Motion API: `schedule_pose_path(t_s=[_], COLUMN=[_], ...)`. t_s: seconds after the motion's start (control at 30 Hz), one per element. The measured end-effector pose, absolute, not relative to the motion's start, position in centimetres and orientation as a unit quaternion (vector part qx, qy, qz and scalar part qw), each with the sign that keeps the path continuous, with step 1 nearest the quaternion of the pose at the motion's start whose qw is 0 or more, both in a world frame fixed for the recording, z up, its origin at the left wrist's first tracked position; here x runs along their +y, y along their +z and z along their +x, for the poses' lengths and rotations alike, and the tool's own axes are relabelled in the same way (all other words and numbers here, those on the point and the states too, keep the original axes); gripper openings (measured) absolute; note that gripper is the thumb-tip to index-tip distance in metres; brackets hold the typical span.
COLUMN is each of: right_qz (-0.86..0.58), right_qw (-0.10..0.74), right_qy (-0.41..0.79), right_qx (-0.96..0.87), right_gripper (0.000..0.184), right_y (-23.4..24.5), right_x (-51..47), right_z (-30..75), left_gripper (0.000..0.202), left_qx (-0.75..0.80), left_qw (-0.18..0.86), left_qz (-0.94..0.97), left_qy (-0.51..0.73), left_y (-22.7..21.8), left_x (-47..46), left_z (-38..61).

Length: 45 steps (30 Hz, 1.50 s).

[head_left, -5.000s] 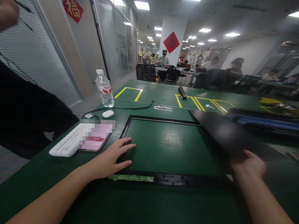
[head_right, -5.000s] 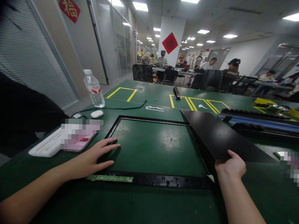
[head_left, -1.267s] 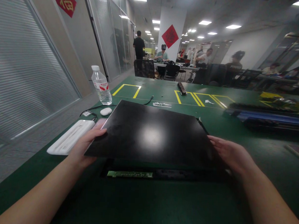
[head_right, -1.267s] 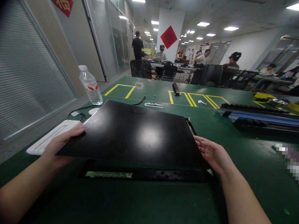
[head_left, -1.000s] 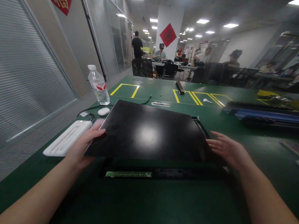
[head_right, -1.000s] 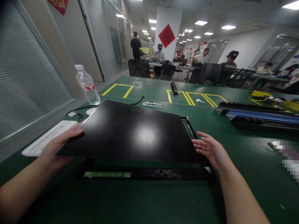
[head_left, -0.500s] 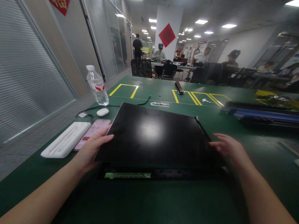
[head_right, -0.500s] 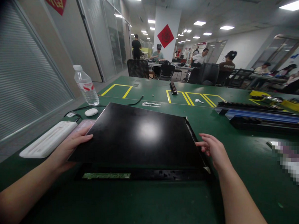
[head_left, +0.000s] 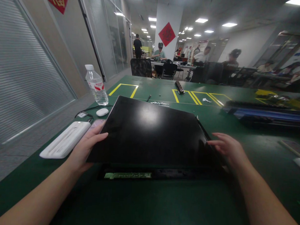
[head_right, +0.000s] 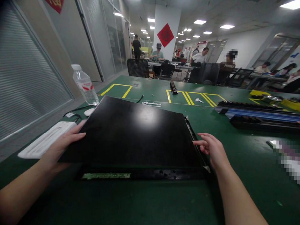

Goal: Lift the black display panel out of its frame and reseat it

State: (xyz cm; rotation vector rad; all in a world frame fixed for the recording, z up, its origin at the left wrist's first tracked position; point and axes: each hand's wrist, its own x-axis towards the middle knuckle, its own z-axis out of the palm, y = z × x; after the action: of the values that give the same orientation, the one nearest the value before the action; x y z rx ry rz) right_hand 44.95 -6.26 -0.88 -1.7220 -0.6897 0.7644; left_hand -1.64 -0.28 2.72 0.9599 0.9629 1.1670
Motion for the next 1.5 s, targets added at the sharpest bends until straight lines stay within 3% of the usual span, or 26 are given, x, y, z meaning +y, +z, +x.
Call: schedule_pose_path(t_s=[0.7,1.1,1.33,1.5], right_qz=[-0.796,-0.836,-0.845,-0.850], right_qw=[0.464,0.369,0.330,0.315], right_qy=[0.245,0.165,0.125,0.141], right_qx=[-0.301,-0.372,-0.402,-0.397], right_gripper=[0.027,0.031,0.026,0.026], right_y=[0.2,-0.4,0.0,0.1], right_x=[-6.7,-6.8,-6.7,-6.7], right_z=[44.9,45.1,44.8,44.9], left_gripper=[0.060,0.059,0.046,0.055], left_qx=[0.477,0.499,0.474,0.518], left_qw=[0.651,0.658,0.675,0.651], left_qz=[0.410,0.390,0.374,0.354], left_qy=[0.425,0.408,0.424,0.427], left_y=[1.7,2.2,1.9,2.1], left_x=[-0.3,-0.3,-0.1,-0.2], left_z=[-0.7,-0.4,-0.1,-0.1])
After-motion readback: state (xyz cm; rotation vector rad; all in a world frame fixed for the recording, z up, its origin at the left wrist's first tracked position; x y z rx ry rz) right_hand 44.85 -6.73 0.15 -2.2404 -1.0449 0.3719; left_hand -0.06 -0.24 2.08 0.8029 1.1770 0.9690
